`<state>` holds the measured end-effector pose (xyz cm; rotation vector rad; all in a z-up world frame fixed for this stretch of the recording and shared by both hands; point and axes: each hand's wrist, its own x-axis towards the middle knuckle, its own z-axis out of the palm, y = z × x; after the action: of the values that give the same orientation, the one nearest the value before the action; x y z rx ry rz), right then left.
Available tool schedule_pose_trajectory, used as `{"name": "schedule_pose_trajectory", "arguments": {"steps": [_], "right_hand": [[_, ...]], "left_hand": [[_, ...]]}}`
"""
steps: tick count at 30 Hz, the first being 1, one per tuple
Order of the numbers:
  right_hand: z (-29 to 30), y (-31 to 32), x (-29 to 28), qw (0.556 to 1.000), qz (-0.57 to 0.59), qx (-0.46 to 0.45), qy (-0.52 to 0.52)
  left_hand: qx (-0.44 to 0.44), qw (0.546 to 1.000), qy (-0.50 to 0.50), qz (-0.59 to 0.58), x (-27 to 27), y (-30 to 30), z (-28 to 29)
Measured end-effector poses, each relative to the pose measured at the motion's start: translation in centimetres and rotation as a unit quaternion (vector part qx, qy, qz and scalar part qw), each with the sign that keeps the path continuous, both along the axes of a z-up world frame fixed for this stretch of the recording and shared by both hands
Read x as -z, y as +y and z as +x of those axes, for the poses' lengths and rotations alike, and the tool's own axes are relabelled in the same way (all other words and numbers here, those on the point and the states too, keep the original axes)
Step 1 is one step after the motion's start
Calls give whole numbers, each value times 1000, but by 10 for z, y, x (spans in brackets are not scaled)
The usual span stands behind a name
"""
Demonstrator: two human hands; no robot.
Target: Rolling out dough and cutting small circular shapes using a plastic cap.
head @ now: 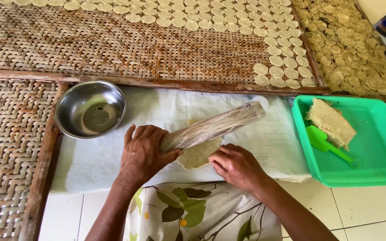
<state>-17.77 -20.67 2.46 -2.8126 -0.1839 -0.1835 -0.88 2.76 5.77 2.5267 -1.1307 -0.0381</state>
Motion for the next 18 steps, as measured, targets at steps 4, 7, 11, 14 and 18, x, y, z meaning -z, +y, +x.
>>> {"name": "schedule_pose_trajectory", "arguments": {"steps": [4, 7, 11, 14, 18], "right_hand": [[15, -7, -2, 997, 16, 62, 50], [20, 2, -15, 990, 101, 94, -9], [18, 0, -4, 992, 83, 94, 26], [14, -2, -12, 991, 85, 96, 51], [-10, -4, -31, 989, 107, 106, -8]], "left_hand": [[-11, 1000, 7, -18, -6, 4, 1], [-15, 1000, 14, -18, -8, 7, 3], [-18, 1000, 8, -13, -4, 12, 3], [-14, 1000, 12, 8, -4, 12, 4], [-2, 999, 8, 54, 6, 16, 5]]}}
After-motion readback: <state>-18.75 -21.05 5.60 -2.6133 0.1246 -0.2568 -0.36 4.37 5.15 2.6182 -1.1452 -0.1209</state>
